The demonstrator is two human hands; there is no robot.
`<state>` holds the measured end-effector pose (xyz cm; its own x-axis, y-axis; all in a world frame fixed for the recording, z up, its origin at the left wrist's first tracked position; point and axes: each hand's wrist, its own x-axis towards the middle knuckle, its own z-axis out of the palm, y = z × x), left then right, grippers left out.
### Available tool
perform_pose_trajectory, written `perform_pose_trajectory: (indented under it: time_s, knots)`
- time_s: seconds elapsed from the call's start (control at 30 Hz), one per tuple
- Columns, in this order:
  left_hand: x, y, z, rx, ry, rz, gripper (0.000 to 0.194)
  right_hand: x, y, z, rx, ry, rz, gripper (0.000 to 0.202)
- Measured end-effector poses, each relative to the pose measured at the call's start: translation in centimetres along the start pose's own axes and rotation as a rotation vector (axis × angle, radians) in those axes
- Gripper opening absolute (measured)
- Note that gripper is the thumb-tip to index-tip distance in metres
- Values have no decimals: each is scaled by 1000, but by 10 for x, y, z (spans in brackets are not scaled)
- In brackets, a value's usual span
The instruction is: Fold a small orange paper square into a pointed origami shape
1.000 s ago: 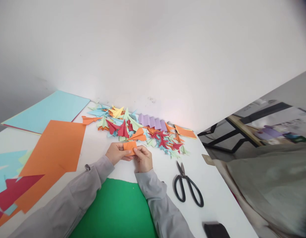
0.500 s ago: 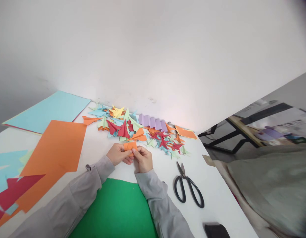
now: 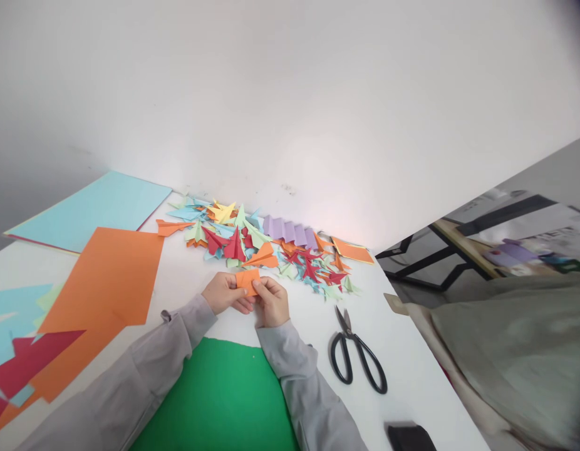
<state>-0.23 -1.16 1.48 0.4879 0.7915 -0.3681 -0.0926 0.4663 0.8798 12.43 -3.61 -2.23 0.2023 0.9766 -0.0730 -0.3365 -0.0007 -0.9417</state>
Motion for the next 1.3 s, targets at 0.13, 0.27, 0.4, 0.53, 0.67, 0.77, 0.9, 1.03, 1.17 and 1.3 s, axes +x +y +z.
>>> perform_pose_trajectory:
  time_s: [0.13,0.27,0.4,0.53,0.67,0.77,0.9,1.03,1.17,1.3]
  knots:
    - [0,1,-2,35,-45,-27,22,1,1,-2,-18,-23,-21,16]
    - [-2,3,-2,51,-93,-42,20,2,3,-3,-18,-17,-33,16]
    - [-4,5,0,59,-106,-63,20,3,4,-4,-64,27,-61,18]
    - [-3,6,0,48,-99,-61,18,2,3,-3,-46,38,-53,18]
    - [-1,4,-1,20,-63,-48,20,1,0,-1,40,52,-39,18]
    - [0,3,-1,19,-48,-57,22,0,-3,2,94,37,1,21]
    - [-1,4,0,43,-62,-51,25,-1,-5,3,-15,29,-28,22]
    - [-2,5,1,74,-99,-39,25,-1,-4,2,-103,19,-44,22]
    - [-3,6,1,87,-95,-46,19,0,-1,1,-72,9,-14,24]
    - [-3,6,2,95,-71,-62,13,0,-2,3,-51,39,-9,23]
